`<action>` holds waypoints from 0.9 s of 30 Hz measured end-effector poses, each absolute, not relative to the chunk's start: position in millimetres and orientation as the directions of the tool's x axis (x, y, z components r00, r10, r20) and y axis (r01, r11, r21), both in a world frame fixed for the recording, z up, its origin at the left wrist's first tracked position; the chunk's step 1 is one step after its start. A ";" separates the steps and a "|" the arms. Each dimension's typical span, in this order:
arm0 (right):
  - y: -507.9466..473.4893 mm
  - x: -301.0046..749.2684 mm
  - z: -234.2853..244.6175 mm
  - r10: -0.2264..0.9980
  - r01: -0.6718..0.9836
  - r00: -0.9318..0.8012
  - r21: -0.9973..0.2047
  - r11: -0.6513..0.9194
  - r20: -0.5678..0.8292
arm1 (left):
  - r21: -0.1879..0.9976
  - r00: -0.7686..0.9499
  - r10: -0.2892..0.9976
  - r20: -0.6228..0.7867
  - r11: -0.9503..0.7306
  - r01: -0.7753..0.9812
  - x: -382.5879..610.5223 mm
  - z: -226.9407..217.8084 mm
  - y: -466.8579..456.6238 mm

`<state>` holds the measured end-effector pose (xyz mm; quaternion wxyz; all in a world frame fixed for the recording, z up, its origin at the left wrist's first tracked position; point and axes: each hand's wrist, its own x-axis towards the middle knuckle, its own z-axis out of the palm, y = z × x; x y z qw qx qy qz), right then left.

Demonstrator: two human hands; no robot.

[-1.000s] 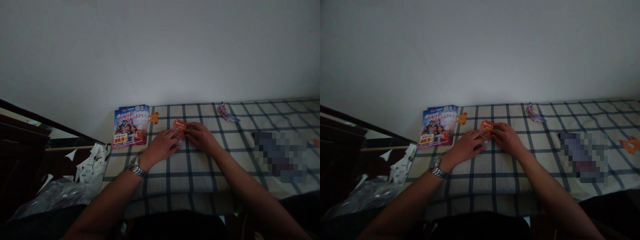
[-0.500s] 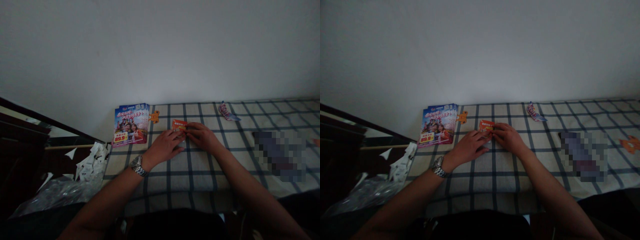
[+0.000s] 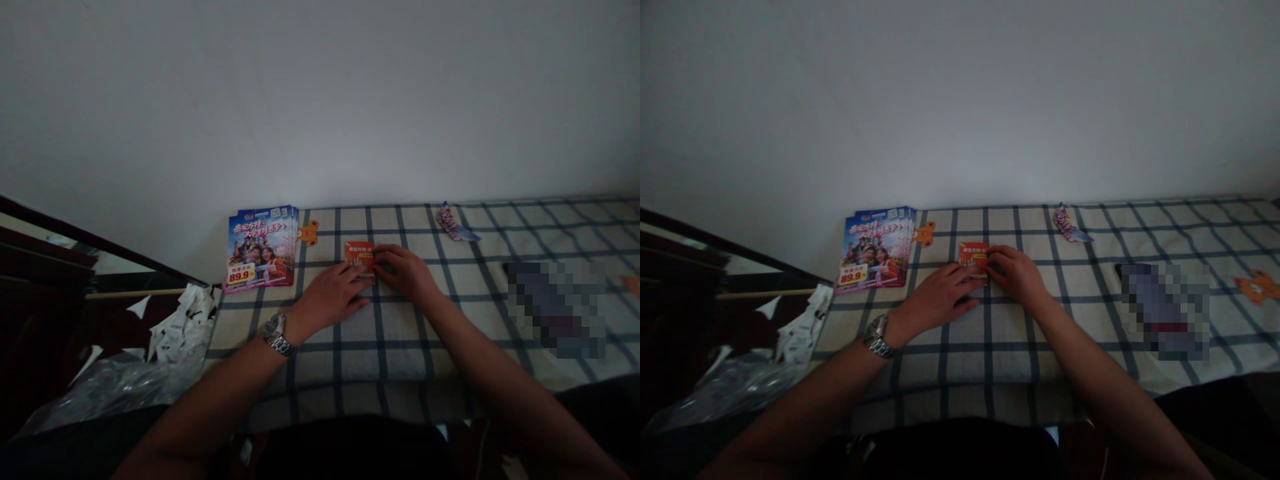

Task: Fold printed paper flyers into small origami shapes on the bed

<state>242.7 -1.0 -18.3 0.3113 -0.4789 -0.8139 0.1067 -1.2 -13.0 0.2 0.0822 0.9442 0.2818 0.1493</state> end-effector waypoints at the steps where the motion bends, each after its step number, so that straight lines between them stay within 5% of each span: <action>1: -1.4 241.9 -18.0 0.845 0.719 -0.353 -0.462 0.520 0.403 | 0.240 0.799 0.555 0.233 -0.829 0.506 -1.0 0.4 -13.4; 27: 34.7 229.6 -5.8 0.892 0.884 -0.306 -0.249 0.396 0.334 | 0.296 0.815 0.521 0.255 -0.844 0.447 -3.4 2.5 -13.4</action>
